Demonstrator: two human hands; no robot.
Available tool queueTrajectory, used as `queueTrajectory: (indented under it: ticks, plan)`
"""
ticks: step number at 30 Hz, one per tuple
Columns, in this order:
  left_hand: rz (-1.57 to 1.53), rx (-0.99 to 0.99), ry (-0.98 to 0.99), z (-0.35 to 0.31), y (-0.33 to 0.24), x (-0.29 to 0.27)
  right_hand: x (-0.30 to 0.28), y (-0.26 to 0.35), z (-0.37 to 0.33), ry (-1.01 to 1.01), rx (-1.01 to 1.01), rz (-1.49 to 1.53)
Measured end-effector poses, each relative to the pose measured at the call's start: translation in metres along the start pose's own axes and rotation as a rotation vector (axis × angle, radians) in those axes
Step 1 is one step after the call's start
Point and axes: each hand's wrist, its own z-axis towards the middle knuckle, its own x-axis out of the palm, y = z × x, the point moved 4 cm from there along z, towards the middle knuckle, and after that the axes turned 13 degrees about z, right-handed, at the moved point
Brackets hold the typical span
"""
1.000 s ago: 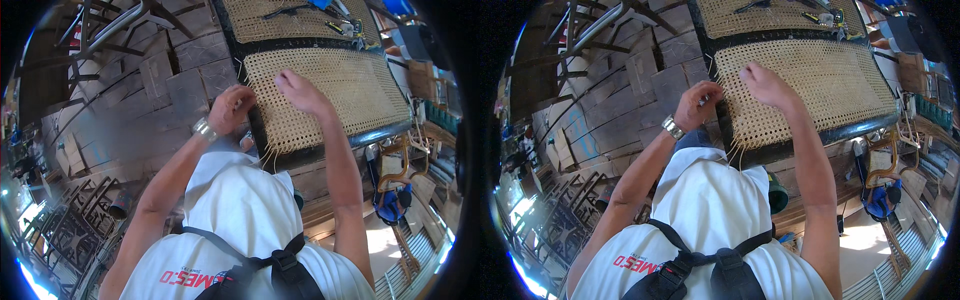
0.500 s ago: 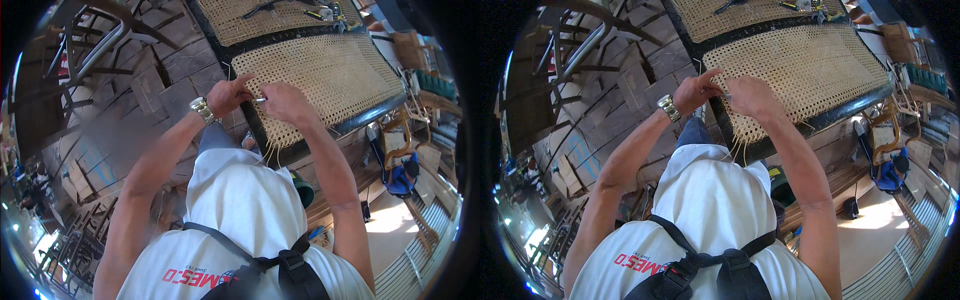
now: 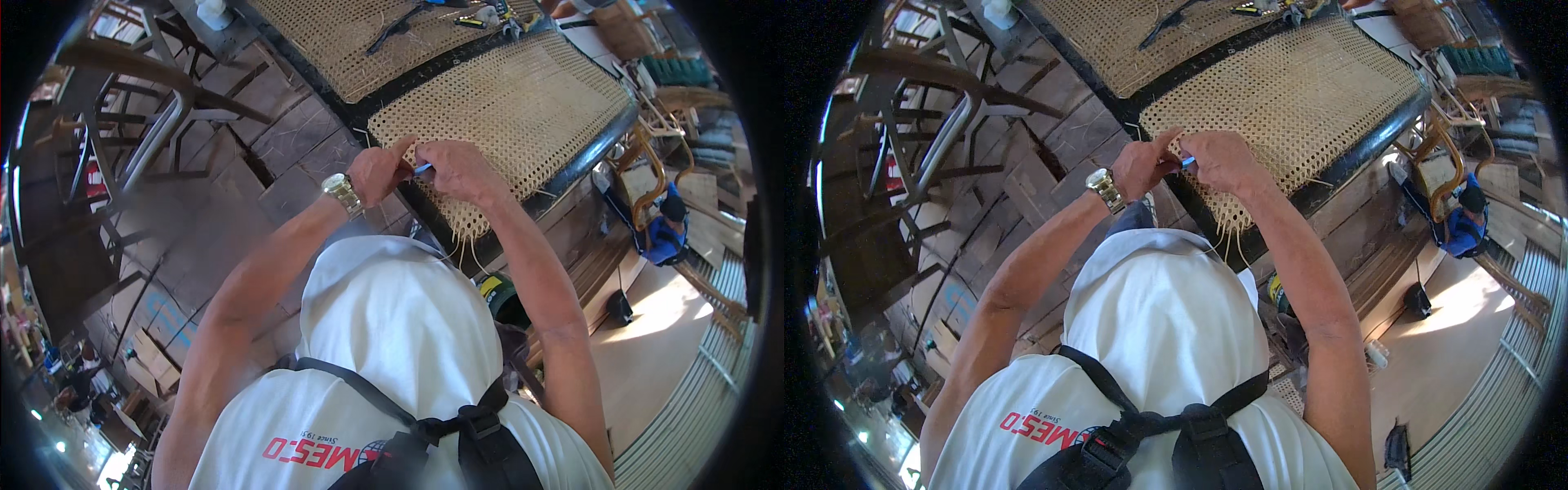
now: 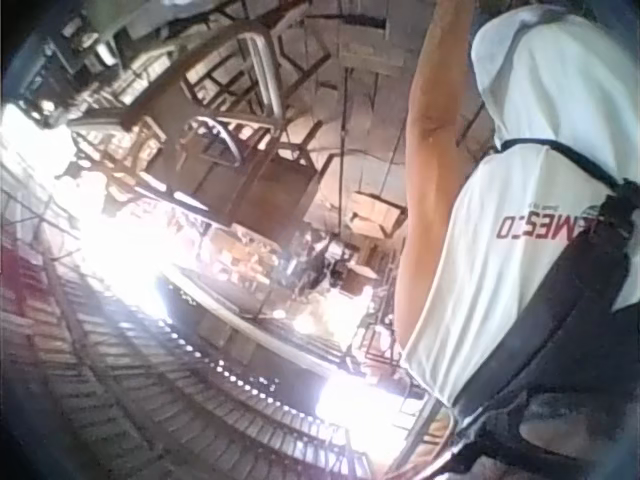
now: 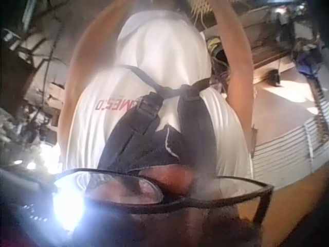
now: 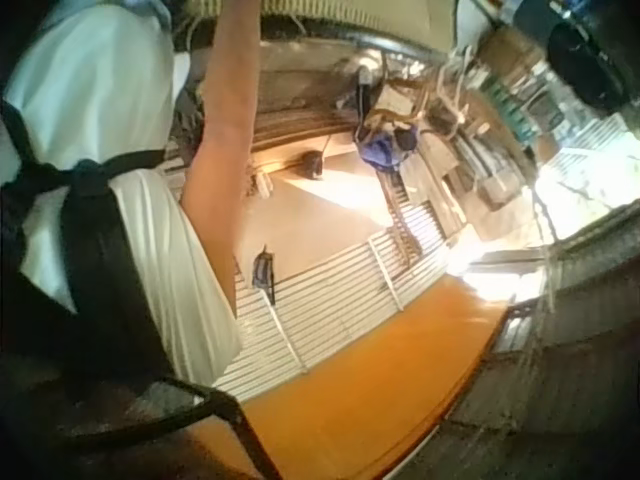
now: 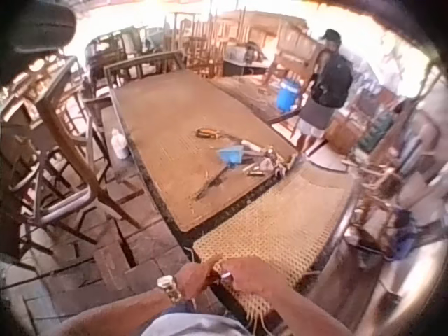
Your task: The recorder is repairing a rattan chair by weaving new rattan strips into the mesh seat or back.
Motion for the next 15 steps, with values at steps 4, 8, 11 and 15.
queueTrajectory:
  ticks: [4,8,11,15]
  plan:
    - [0.04,0.042,-0.007,0.001,-0.002,0.002,0.003,-0.001,-0.011,-0.093,0.007,0.027]
    - [0.116,0.014,0.076,0.0,-0.004,0.0,0.008,-0.001,-0.015,-0.079,0.108,-0.02]
    - [0.178,0.068,0.054,0.0,0.003,0.012,0.008,0.005,-0.015,-0.05,0.161,-0.056]
    - [0.152,0.126,-0.016,0.0,-0.001,0.008,0.01,-0.003,-0.013,-0.011,0.182,-0.092]
